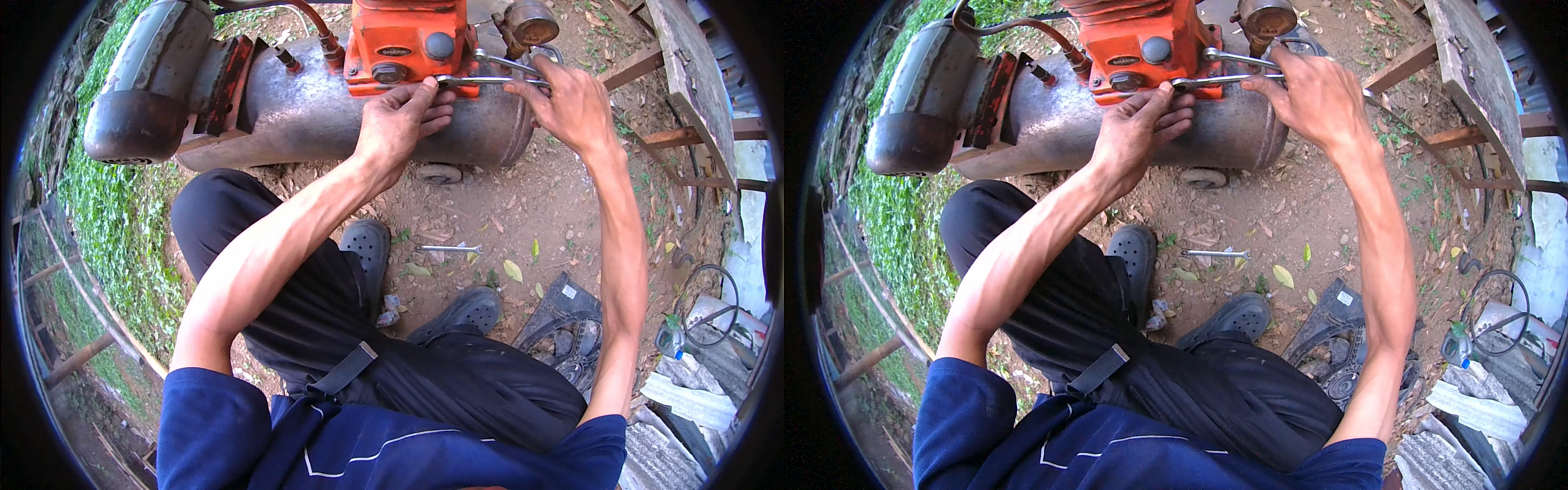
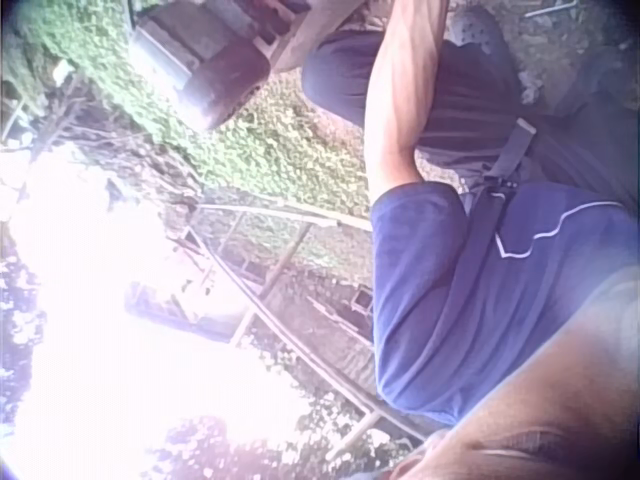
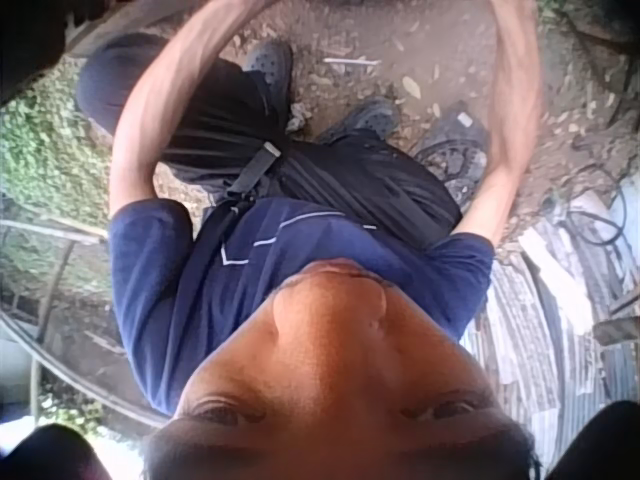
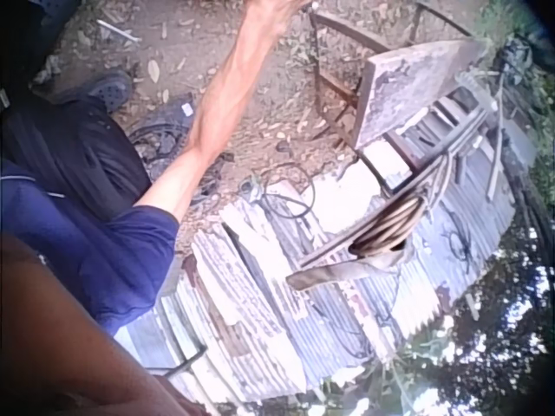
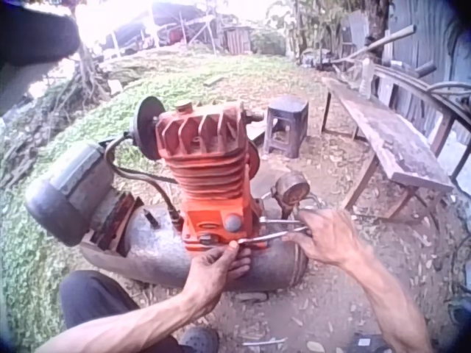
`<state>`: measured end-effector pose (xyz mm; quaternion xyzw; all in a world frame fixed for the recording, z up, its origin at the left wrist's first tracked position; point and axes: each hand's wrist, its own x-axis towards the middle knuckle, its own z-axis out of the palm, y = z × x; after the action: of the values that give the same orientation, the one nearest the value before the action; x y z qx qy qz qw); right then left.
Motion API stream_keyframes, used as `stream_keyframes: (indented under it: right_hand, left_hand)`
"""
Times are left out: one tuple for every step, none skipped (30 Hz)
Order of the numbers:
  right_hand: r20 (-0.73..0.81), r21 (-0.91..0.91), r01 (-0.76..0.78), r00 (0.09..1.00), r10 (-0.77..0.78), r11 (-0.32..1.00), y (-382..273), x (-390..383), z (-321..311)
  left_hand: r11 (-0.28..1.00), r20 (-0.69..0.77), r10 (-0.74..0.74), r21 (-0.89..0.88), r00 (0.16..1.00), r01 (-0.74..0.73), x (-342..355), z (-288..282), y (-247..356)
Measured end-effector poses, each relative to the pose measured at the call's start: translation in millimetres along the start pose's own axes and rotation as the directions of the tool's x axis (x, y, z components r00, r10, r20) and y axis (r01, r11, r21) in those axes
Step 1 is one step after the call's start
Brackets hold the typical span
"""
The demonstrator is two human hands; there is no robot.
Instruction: The person works on a motor and air compressor assembly, using a wrench to tighten or loosen bolts on the pump and motor housing.
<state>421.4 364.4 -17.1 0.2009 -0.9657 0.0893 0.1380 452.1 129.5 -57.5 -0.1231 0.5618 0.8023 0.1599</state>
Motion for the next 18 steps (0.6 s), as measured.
stream_keyframes:
  right_hand:
    - [-0.004, 0.0, 0.008, 1.0, -0.008, 1.0, 0.0, 0.3, -0.8]
    - [-0.009, -0.001, 0.015, 1.0, -0.015, 1.0, -0.1, 0.5, -1.3]
    - [-0.013, -0.001, 0.022, 1.0, -0.022, 1.0, -0.5, 0.4, -1.7]
    - [-0.029, 0.021, 0.006, 1.0, -0.005, 1.0, -3.1, -0.3, -2.6]
    - [-0.045, 0.044, -0.01, 0.999, 0.012, 0.999, -6.9, -2.9, -4.3]
    - [-0.06, 0.067, -0.026, 0.998, 0.03, 0.997, -9.0, -5.6, -5.6]
    - [-0.048, 0.099, -0.039, 0.998, 0.043, 0.994, -8.4, -7.8, -5.7]
    - [-0.035, 0.13, -0.051, 0.998, 0.056, 0.99, -7.7, -10.8, -3.8]
    - [-0.022, 0.161, -0.065, 0.997, 0.069, 0.985, -7.1, -13.9, -1.9]
    - [-0.021, 0.226, -0.081, 0.996, 0.088, 0.971, -7.4, -17.3, -0.4]
    - [-0.02, 0.289, -0.096, 0.994, 0.107, 0.952, -8.1, -20.6, 1.3]
    - [-0.019, 0.351, -0.111, 0.992, 0.126, 0.93, -8.7, -23.5, 0.9]
    - [0.008, 0.372, -0.13, 0.991, 0.137, 0.919, -10.2, -27.1, 0.1]
    - [0.036, 0.391, -0.15, 0.988, 0.148, 0.908, -12.0, -31.1, -1.1]
    - [0.063, 0.411, -0.17, 0.985, 0.158, 0.896, -13.2, -35.3, -2.3]
    - [0.075, 0.47, -0.192, 0.981, 0.177, 0.862, -12.3, -42.2, -2.9]
    - [0.112, 0.507, -0.204, 0.979, 0.171, 0.837, -10.3, -47.0, -3.2]
    - [0.148, 0.544, -0.218, 0.975, 0.164, 0.81, -8.3, -51.7, -3.8]
  left_hand:
    - [1.0, -0.004, -0.001, -0.003, 1.0, 0.001, 0.0, 0.2, -0.2]
    - [1.0, -0.008, -0.001, -0.005, 1.0, 0.001, -0.1, 0.5, -0.6]
    - [1.0, -0.008, -0.002, -0.007, 1.0, 0.002, -0.4, 0.9, -1.1]
    - [1.0, -0.011, -0.001, -0.008, 1.0, 0.001, -1.0, 1.1, -0.3]
    - [1.0, -0.012, 0.0, -0.009, 1.0, 0.0, -1.8, 1.6, 0.1]
    - [1.0, -0.017, -0.006, -0.014, 1.0, 0.006, -2.9, 3.5, -0.5]
    - [1.0, -0.019, -0.01, -0.017, 1.0, 0.01, -4.1, 7.6, -0.5]
    - [1.0, -0.02, -0.014, -0.02, 1.0, 0.014, -5.1, 10.6, -0.2]
    - [0.999, -0.026, -0.021, -0.042, 0.999, 0.02, -5.9, 12.4, 0.6]
    - [0.998, -0.028, -0.027, -0.064, 0.999, 0.025, -6.4, 14.3, 1.4]
    - [0.996, -0.03, -0.034, -0.085, 0.999, 0.031, -6.4, 16.4, 2.5]
    - [0.995, -0.024, -0.038, -0.093, 0.999, 0.035, -5.5, 17.7, 3.6]
    - [0.994, -0.021, -0.045, -0.103, 0.999, 0.043, -5.4, 17.5, 3.5]
    - [0.992, -0.019, -0.053, -0.112, 0.998, 0.051, -5.6, 17.2, 3.4]
    - [0.997, -0.015, -0.056, -0.062, 0.998, 0.055, -5.9, 16.7, 3.3]
    - [0.998, -0.009, -0.067, -0.016, 0.998, 0.066, -7.5, 18.4, 2.4]
    - [0.997, -0.004, -0.077, 0.03, 0.997, 0.077, -9.2, 19.6, 1.9]
    - [0.994, 0.01, -0.086, 0.07, 0.996, 0.085, -11.3, 20.0, 2.0]
